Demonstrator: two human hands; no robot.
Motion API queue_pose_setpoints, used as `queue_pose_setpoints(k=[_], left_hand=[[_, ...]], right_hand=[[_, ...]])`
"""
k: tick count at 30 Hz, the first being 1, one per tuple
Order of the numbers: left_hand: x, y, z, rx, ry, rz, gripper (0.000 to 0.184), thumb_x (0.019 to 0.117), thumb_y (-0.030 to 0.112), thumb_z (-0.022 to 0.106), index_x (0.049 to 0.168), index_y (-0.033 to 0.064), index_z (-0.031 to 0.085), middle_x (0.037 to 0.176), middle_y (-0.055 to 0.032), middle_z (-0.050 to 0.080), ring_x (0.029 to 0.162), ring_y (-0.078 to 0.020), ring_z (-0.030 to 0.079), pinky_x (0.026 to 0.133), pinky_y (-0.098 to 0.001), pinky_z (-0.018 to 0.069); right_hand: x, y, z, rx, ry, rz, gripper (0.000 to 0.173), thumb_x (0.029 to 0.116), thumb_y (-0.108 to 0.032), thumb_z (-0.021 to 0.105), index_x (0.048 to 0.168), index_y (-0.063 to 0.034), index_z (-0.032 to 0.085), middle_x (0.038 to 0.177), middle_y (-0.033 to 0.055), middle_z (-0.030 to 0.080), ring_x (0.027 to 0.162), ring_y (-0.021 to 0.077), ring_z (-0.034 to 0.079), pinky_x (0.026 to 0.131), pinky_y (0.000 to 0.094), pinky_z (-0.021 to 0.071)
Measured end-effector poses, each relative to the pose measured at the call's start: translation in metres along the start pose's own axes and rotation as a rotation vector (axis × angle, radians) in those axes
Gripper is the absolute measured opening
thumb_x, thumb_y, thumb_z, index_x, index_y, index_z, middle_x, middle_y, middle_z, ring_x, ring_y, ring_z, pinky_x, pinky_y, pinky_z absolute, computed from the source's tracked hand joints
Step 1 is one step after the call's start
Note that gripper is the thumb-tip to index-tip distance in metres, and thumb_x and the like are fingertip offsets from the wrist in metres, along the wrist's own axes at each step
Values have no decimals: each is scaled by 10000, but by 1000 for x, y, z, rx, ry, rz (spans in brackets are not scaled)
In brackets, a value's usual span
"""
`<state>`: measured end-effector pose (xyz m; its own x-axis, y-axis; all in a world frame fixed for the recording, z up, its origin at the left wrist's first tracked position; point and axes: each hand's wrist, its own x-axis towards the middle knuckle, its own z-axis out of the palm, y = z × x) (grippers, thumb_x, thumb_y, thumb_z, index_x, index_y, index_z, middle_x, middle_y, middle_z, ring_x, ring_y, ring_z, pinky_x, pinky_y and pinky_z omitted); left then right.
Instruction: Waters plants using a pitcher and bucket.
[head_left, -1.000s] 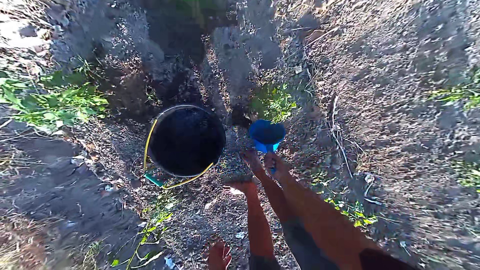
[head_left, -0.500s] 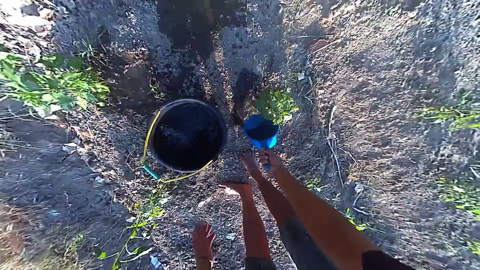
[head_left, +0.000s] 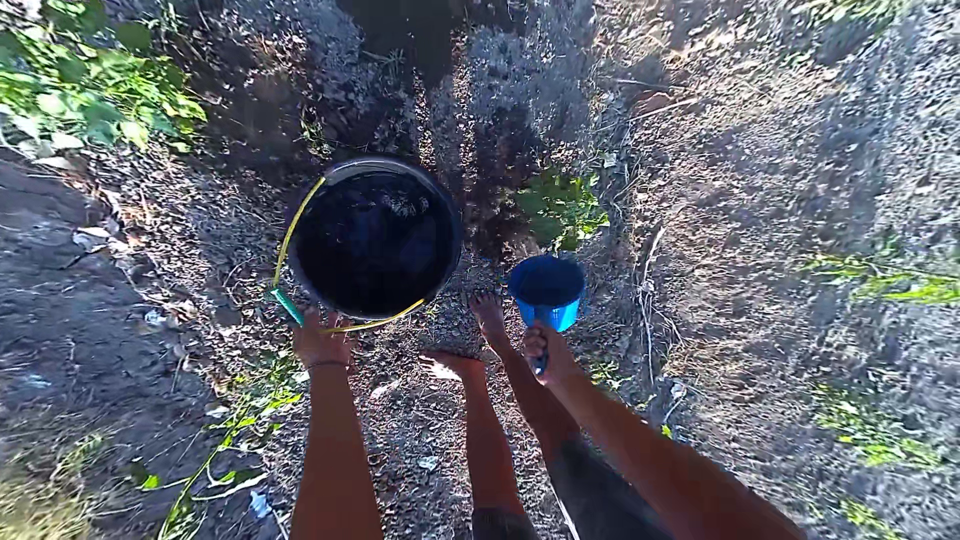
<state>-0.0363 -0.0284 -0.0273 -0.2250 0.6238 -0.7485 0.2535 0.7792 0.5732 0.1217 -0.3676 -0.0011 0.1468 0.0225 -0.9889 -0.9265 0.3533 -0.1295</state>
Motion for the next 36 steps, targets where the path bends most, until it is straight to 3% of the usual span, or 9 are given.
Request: queue_pose_setpoints(k=[6, 9, 13, 17, 21, 25, 29, 32, 36], left_hand=[[33, 15, -6, 113, -92, -38, 440, 1061, 265, 524, 1433, 38, 461, 1264, -189, 576, 1013, -292, 633, 800, -498, 553], [52, 20, -14, 41, -203, -27, 356, 1045, 248, 521, 1357, 80, 498, 1095, -111, 623, 905, -241, 653, 758, -497, 565], [41, 41, -12, 230, -256, 6, 362, 1037, 214, 581, 1311, -16, 532, 1111, -155, 643, 906, -219, 661, 772, -441, 578], [44, 39, -5, 287, -292, -33, 417, 1023, 164, 588, 1379, -38, 508, 1261, -230, 611, 1015, -299, 665, 822, -484, 581], [34, 36, -9, 259, -372, -15, 404, 1018, 218, 625, 1314, -51, 566, 1258, -236, 610, 1104, -325, 623, 893, -527, 545], [-6, 2, -14, 247, -440, 3, 349, 995, 245, 658, 1216, -14, 579, 1018, -181, 614, 833, -264, 591, 710, -446, 516], [-50, -38, -7, -34, -372, -77, 459, 943, 101, 706, 1331, -44, 509, 1051, -166, 627, 885, -209, 608, 808, -382, 527], [-98, -50, -17, -224, -278, -145, 596, 920, 31, 689, 1435, -72, 406, 1148, -190, 628, 995, -198, 629, 906, -355, 537], [-148, -94, -55, -419, -64, -208, 498, 857, 88, 724, 1290, -36, 511, 911, -94, 611, 720, -144, 595, 627, -322, 528]], right_hand=[[-70, -31, -25, -620, -458, 202, 320, 989, -407, 557, 1218, -186, 527, 673, -43, 573, 452, 18, 507, 406, 159, 433], [-65, -41, 47, -1349, -641, -91, 468, 1045, -357, 488, 1415, -74, 518, 763, -13, 612, 525, 46, 514, 470, 212, 450], [-29, -22, 177, -2239, -690, -573, 537, 1076, -274, 517, 1571, -93, 415, 1106, 238, 712, 972, 365, 697, 916, 544, 538], [33, 25, 251, -2763, -327, -892, 582, 1104, -286, 443, 1645, -247, 233, 1206, 346, 629, 1025, 561, 646, 801, 697, 520], [81, 38, 248, -2813, -336, -982, 478, 1043, -113, 497, 1512, -45, 435, 1105, 380, 637, 994, 605, 629, 750, 730, 503], [101, 22, 243, -2815, -529, -484, 439, 1081, -248, 477, 1411, 33, 542, 1257, 309, 638, 1170, 440, 631, 993, 608, 490], [92, -2, 238, -2288, -461, -46, 333, 1106, -316, 454, 1297, -56, 539, 729, 1, 550, 493, 62, 492, 435, 215, 427], [55, -18, 214, -2030, -496, 63, 274, 1100, -224, 447, 1288, -42, 527, 698, -17, 574, 456, 39, 474, 407, 197, 413], [-2, -16, 174, -1890, -626, 94, 321, 1038, -203, 458, 1297, -33, 542, 663, -33, 596, 440, 23, 478, 397, 176, 408]])
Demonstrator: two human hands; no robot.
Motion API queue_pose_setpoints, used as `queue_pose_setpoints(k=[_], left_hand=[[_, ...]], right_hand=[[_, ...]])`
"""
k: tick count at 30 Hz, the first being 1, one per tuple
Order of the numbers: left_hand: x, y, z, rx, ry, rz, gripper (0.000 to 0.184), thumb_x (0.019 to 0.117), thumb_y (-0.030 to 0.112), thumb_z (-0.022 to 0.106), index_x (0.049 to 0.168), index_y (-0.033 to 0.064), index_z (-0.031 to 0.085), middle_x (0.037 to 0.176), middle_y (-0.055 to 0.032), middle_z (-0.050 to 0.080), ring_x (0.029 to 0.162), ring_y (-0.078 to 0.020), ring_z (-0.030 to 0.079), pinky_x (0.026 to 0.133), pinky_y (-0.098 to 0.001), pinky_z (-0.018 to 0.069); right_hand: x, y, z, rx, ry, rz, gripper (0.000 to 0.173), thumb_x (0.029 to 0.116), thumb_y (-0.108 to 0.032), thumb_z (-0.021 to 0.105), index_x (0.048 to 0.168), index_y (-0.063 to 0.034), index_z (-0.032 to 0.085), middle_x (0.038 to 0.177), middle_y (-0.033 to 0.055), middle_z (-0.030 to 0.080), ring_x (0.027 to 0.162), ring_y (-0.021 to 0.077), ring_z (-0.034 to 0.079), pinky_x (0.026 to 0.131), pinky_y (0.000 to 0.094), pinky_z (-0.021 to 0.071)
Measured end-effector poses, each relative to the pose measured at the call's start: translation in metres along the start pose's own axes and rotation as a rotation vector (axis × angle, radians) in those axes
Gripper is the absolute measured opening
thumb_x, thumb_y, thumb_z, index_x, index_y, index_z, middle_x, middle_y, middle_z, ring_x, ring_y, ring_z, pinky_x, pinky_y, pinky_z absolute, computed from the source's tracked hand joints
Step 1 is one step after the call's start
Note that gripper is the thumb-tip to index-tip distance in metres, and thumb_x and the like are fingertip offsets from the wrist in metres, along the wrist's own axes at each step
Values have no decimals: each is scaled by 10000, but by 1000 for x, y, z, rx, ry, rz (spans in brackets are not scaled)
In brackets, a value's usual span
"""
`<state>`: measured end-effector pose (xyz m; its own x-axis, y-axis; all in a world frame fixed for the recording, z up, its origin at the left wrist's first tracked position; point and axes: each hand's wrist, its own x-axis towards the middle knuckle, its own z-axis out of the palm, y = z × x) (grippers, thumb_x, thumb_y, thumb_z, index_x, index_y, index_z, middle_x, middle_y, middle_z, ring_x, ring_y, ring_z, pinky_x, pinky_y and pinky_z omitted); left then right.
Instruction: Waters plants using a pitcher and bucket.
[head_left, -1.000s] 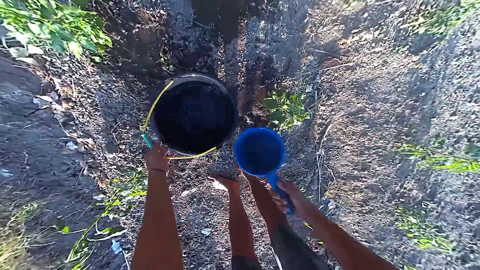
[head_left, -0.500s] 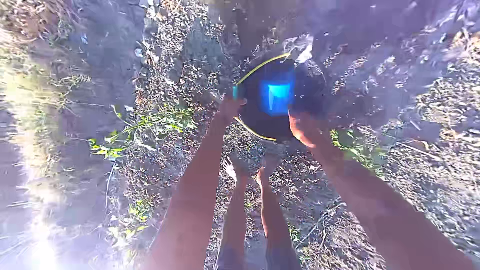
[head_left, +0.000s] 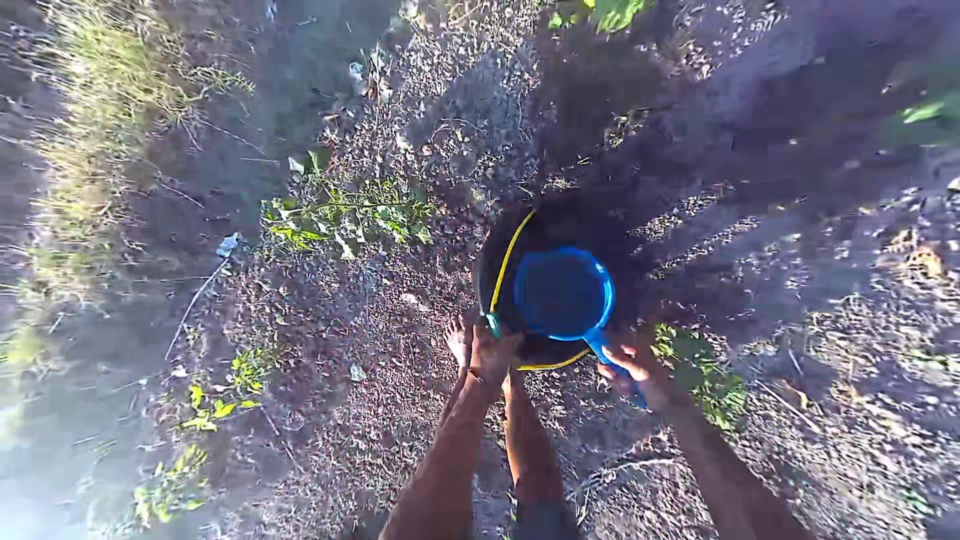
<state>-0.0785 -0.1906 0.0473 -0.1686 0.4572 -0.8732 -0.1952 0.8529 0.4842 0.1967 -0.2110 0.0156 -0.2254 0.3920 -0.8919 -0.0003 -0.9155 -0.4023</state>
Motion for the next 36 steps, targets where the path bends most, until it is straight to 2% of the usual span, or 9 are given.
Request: queue_pose_setpoints(k=[5, 8, 11, 14, 17, 20, 24, 30, 36], left_hand=[[-73, -1, -75, -79, 151, -51, 584, 893, 30, 648, 1411, -60, 394, 983, -111, 606, 833, -142, 609, 765, -323, 545], [-90, -23, -129, -65, 263, -33, 425, 880, 66, 647, 1256, -58, 493, 909, -70, 618, 761, -103, 617, 696, -283, 548], [-107, -40, -179, -101, 381, -59, 429, 920, 65, 635, 1310, -53, 499, 1015, -102, 648, 837, -118, 636, 742, -312, 561], [-125, -52, -223, -131, 502, -119, 415, 946, 45, 624, 1328, -67, 505, 1069, -151, 623, 880, -168, 600, 775, -364, 532], [-143, -71, -262, -152, 615, -158, 309, 966, 67, 604, 1246, -44, 535, 936, -96, 621, 743, -120, 604, 655, -310, 541], [-164, -83, -292, -264, 703, -196, 309, 993, 71, 581, 1270, -54, 527, 996, -119, 622, 794, -141, 616, 692, -351, 559], [-185, -79, -316, -343, 787, -261, 269, 1010, 115, 565, 1234, -31, 537, 966, -76, 584, 785, -117, 578, 700, -343, 534], [-196, -88, -324, -418, 844, -224, 26, 960, 67, 575, 961, 48, 558, 746, 18, 540, 622, -78, 541, 585, -285, 510], [-192, -77, -297, -477, 853, -169, 116, 918, -4, 561, 851, 89, 541, 656, 47, 539, 543, -47, 536, 515, -229, 499]], right_hand=[[-50, -11, 53, 118, -54, -15, 286, 912, -210, 544, 1171, -91, 567, 615, -51, 599, 394, 10, 477, 369, 161, 406], [-55, -37, 82, 3, -22, -15, 231, 989, -172, 527, 1183, -49, 556, 629, -40, 542, 414, 22, 439, 384, 180, 393], [-30, -57, 102, -197, 9, -87, 266, 1000, -188, 549, 1205, -19, 571, 625, -32, 501, 423, 49, 428, 397, 216, 398], [10, -71, 113, -423, 28, -123, 399, 1049, -217, 537, 1381, 5, 527, 688, 20, 525, 478, 100, 464, 437, 277, 426], [42, -80, 119, -588, 71, -123, 416, 1078, -261, 501, 1395, 7, 532, 737, 55, 564, 519, 122, 499, 481, 309, 459], [52, -94, 128, -643, 138, -38, 419, 1082, -284, 519, 1404, -17, 546, 739, 58, 569, 517, 121, 500, 480, 300, 453], [49, -104, 135, -609, 194, 3, 387, 1073, -269, 545, 1363, -12, 564, 677, 33, 536, 471, 100, 468, 443, 272, 427], [41, -116, 136, -606, 264, -54, 343, 1073, -243, 551, 1287, 23, 583, 647, 20, 521, 451, 80, 460, 425, 248, 420], [62, -135, 130, -866, 412, 13, 424, 1068, -265, 548, 1397, 2, 535, 904, 154, 632, 632, 209, 580, 597, 388, 521]])
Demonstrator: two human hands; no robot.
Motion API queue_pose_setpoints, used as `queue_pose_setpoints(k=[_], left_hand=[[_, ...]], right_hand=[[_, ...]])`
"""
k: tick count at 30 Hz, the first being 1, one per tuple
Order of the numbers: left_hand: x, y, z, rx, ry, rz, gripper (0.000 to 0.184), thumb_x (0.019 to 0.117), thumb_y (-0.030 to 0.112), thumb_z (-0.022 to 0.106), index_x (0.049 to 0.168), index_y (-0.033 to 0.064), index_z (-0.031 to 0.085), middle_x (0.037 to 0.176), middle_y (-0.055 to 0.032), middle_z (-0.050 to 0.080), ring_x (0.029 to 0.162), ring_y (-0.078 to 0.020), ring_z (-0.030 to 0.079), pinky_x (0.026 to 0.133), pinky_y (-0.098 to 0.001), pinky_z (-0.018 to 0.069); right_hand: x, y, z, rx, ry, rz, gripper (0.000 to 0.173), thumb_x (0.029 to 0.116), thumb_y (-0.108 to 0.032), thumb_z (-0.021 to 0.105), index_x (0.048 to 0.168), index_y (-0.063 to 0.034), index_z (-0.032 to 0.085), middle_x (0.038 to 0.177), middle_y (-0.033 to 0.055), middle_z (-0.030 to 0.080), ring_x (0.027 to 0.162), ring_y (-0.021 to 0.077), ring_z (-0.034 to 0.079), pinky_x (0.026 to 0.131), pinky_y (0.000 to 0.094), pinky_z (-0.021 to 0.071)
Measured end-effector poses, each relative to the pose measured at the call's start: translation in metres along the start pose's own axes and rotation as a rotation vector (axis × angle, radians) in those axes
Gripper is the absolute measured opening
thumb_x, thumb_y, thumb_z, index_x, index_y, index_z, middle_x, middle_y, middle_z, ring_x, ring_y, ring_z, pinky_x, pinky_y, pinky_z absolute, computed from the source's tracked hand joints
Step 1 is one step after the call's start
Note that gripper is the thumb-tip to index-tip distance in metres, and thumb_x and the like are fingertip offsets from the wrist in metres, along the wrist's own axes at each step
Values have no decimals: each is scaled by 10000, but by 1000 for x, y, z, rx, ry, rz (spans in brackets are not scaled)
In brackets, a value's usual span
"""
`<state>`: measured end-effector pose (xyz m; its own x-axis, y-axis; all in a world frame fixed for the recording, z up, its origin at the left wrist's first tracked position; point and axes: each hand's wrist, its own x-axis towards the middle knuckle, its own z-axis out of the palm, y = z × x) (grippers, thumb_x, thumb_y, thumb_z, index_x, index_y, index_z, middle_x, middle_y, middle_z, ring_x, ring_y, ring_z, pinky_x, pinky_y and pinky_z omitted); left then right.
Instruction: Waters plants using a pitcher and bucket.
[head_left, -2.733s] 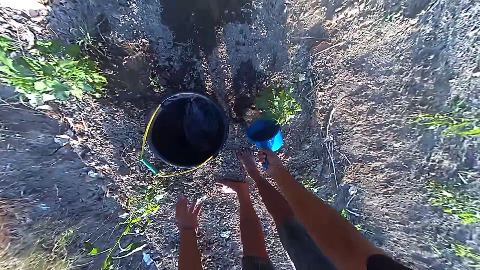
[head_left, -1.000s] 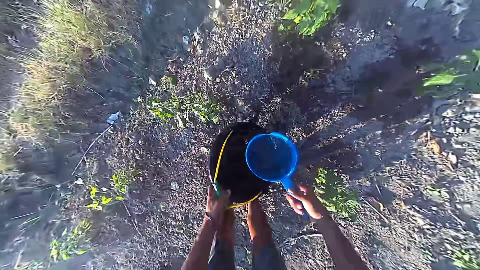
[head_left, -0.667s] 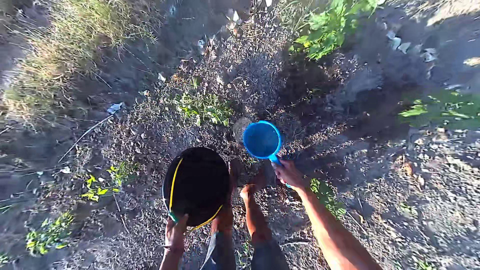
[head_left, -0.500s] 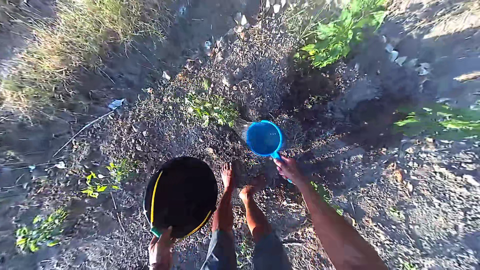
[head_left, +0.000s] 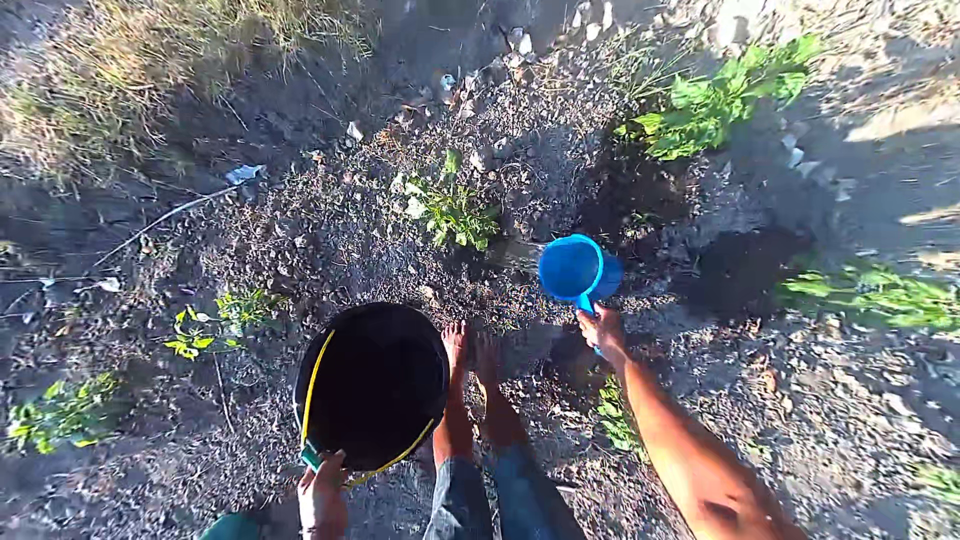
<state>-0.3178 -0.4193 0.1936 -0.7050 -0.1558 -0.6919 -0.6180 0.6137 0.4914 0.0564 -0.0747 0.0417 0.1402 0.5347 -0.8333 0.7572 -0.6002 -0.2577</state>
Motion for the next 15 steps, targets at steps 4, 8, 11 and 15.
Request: queue_pose_setpoints(k=[4, 8, 11, 15], left_hand=[[-20, -2, 21, -57, -44, -4, 150, 899, -23, 557, 822, 104, 533, 653, 53, 524, 564, -53, 529, 566, -241, 512], [-45, 0, 36, -115, -90, -5, 151, 900, -49, 557, 836, 88, 541, 669, 48, 540, 584, -36, 532, 574, -215, 497], [-59, 0, 40, -141, -124, 2, 127, 879, -42, 576, 835, 75, 554, 669, 40, 553, 585, -47, 542, 576, -226, 503], [-76, 1, 38, -175, -161, -18, 107, 855, -46, 579, 858, 59, 556, 706, 17, 555, 630, -61, 543, 596, -237, 490]], right_hand=[[13, -19, -10, -158, 119, -39, 457, 1040, -230, 585, 1418, 23, 541, 1160, 275, 663, 960, 375, 678, 866, 535, 542], [12, -41, -17, -281, 215, -77, 496, 1019, -187, 607, 1445, 50, 516, 1370, 305, 588, 1318, 433, 548, 1126, 559, 404], [2, -56, -23, -313, 266, -69, 493, 1015, -176, 608, 1450, 38, 517, 1376, 301, 588, 1330, 431, 542, 1129, 566, 397], [-26, -55, -28, -286, 280, -57, 512, 1016, -171, 614, 1468, 39, 497, 1370, 307, 591, 1295, 421, 574, 1113, 574, 412]])
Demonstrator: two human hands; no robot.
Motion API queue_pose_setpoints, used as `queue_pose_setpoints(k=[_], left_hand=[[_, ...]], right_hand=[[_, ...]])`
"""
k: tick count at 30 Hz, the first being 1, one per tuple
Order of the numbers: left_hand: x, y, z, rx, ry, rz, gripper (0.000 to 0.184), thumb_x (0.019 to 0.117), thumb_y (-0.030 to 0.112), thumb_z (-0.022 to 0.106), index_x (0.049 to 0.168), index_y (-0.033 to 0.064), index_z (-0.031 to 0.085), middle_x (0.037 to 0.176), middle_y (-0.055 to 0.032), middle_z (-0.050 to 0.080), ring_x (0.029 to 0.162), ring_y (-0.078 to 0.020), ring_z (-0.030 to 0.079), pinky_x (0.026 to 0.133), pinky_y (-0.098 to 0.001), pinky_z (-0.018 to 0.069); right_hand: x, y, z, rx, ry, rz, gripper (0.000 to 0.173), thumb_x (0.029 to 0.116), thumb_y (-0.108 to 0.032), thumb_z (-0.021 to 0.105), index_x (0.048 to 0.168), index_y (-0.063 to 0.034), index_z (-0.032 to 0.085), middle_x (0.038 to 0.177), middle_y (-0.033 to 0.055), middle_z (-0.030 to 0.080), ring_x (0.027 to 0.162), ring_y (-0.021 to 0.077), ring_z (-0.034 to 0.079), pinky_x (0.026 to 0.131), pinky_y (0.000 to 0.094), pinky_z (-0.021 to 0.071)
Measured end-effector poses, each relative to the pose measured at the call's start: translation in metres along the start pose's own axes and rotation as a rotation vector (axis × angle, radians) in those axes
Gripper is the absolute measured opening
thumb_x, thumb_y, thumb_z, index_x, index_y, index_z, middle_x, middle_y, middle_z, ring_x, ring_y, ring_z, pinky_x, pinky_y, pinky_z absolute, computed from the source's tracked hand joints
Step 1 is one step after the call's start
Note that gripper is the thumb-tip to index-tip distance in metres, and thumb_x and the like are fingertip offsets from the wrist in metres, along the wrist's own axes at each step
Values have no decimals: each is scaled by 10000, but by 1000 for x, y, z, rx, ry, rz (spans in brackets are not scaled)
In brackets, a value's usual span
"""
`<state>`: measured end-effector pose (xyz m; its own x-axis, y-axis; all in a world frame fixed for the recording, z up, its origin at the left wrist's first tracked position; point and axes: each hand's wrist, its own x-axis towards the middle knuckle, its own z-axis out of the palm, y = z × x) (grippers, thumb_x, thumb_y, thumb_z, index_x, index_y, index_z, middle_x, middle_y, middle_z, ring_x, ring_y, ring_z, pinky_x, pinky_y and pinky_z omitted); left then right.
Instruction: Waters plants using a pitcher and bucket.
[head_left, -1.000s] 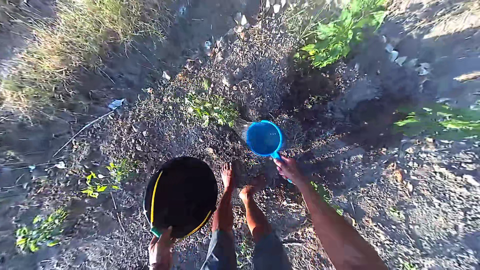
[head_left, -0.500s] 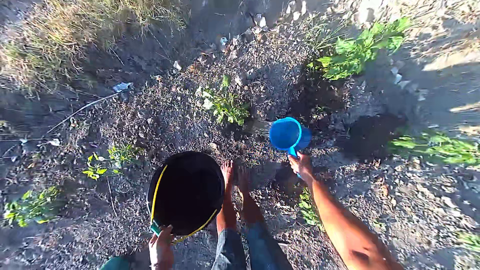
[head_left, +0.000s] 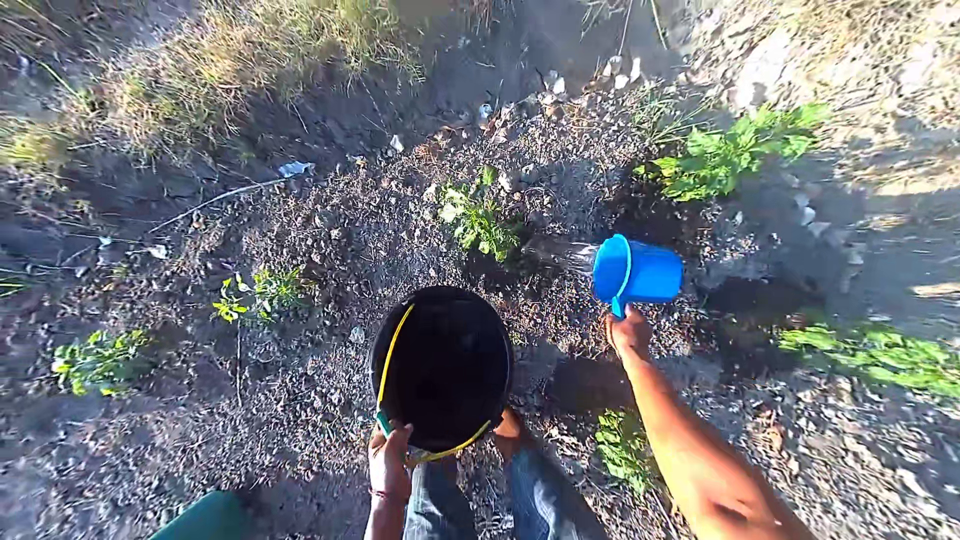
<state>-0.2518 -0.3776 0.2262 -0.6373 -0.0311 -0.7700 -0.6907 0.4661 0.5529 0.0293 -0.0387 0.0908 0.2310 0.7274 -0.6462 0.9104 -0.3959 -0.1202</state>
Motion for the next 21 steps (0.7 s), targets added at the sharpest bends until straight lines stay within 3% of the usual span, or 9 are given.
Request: queue_pose_setpoints(k=[2, 4, 6, 9, 11, 12, 16, 19, 21], left_hand=[[-8, 4, 3, -40, -11, -24, 123, 847, -57, 575, 921, 40, 561, 734, 6, 561, 636, -59, 548, 585, -231, 485], [-9, 2, 4, -75, -31, -31, 141, 841, -63, 573, 912, 56, 548, 687, 18, 558, 557, -40, 536, 511, -210, 479], [-5, -5, 0, -118, -76, -30, 148, 812, -59, 591, 911, 50, 572, 699, 8, 581, 576, -59, 553, 528, -236, 485], [4, -10, -16, -104, -102, -39, 150, 782, -41, 630, 897, 43, 581, 730, 0, 580, 591, -62, 538, 540, -237, 471], [12, -10, -28, -94, -91, -38, 136, 755, -43, 657, 829, 44, 584, 778, -27, 584, 629, -76, 538, 547, -240, 459], [15, -10, -37, -108, -117, -42, 139, 743, -34, 662, 841, 32, 588, 897, -65, 588, 755, -110, 553, 647, -276, 476], [25, -10, -73, -161, -122, -37, 241, 683, -10, 683, 911, -1, 603, 1018, -113, 589, 883, -145, 576, 737, -310, 500], [34, -2, -110, -242, -106, -69, 237, 716, -34, 663, 942, -22, 595, 1075, -123, 567, 890, -132, 559, 736, -289, 488], [48, 2, -137, -298, -56, -76, 285, 731, -60, 667, 1001, -15, 588, 942, -85, 603, 766, -101, 588, 633, -257, 502]], right_hand=[[-26, 13, -3, 212, 13, -5, 456, 1015, -159, 634, 1424, 22, 546, 1110, 220, 690, 931, 275, 695, 838, 440, 569], [-63, 32, -3, 651, -136, -16, 200, 1067, -134, 532, 1226, -13, 539, 703, 20, 534, 471, 70, 479, 419, 223, 438], [-105, 52, -10, 848, -411, -39, 136, 1057, -138, 448, 1136, -43, 503, 641, -34, 526, 403, 24, 432, 362, 187, 394], [-157, 56, -1, 406, -527, -412, 402, 845, -107, 581, 1210, 56, 620, 772, 38, 664, 566, 83, 588, 539, 258, 520], [-181, 27, 15, -105, -524, -710, 425, 922, -121, 676, 1326, 9, 664, 1161, 203, 727, 1018, 286, 719, 941, 470, 568], [-191, 6, 31, -352, -506, -799, 408, 971, -149, 644, 1373, -81, 662, 1254, 242, 689, 1135, 392, 681, 999, 587, 525], [-211, -79, 131, -844, -458, -908, 536, 1030, -76, 500, 1516, -301, 519, 1406, 288, 563, 1217, 525, 585, 983, 676, 482], [-231, -127, 202, -996, -647, -867, 637, 991, -68, 577, 1584, -230, 412, 1442, 347, 500, 1240, 585, 539, 996, 720, 453], [-257, -137, 243, -972, -791, -812, 593, 927, -143, 678, 1501, -149, 528, 1339, 308, 611, 1210, 518, 599, 1002, 700, 470]])
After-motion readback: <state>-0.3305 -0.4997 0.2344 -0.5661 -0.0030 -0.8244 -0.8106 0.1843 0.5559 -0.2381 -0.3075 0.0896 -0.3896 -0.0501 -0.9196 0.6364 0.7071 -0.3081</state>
